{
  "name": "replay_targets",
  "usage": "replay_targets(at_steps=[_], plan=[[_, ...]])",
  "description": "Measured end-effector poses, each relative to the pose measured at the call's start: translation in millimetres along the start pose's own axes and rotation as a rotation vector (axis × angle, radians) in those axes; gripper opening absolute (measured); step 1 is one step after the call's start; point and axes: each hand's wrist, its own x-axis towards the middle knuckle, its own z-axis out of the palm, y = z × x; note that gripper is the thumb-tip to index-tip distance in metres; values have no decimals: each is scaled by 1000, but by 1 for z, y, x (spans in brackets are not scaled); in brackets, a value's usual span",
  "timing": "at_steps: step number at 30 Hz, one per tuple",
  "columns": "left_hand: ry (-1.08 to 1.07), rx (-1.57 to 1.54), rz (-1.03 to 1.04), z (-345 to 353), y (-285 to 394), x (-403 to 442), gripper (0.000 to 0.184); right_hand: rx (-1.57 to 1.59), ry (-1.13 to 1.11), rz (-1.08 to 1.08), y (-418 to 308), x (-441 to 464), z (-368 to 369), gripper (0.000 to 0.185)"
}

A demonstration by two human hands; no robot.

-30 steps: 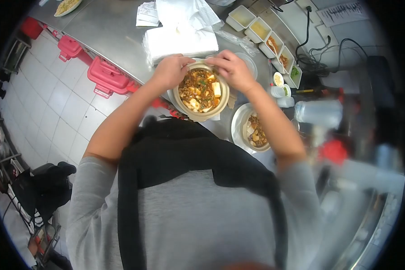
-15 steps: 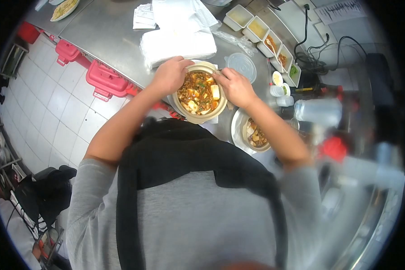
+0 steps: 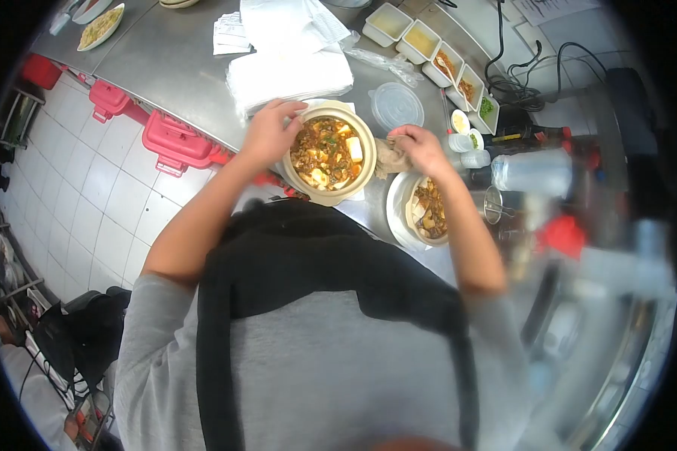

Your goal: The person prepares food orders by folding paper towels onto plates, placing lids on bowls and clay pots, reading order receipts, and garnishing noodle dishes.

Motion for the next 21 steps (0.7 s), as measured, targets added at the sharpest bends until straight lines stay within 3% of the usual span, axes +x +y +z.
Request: replay_targets(at_steps=[3, 4, 7, 10, 12, 14, 16, 18, 21], plan=[[92, -88, -47, -4, -20, -17, 38, -789, 69, -361, 11, -10, 29, 33], [143, -97, -43, -4, -29, -25, 44, -794, 101, -301, 14, -13, 43, 28], [-88, -223, -345, -11, -41, -49, 59, -857, 51, -172, 16, -3, 56, 18], [-238, -577, -398, -12, -27, -61, 69, -753, 48, -185, 0, -8, 39, 17], [-177, -433, -203, -11, -19, -59, 76, -729, 163, -179, 19, 1, 28, 19], [-188, -501, -278, -6, -23, -59, 78, -618, 175, -43, 4, -7, 20, 35], [-94, -374, -176, 3, -33, -59, 82, -586, 395, -215, -16, -29, 22, 43], [-91, -489, -236, -1, -20, -56, 81, -464, 522, -404, -27, -42, 23, 44], [104, -329, -126, 21, -19, -41, 73, -344, 576, -473, -50, -55, 20, 41]])
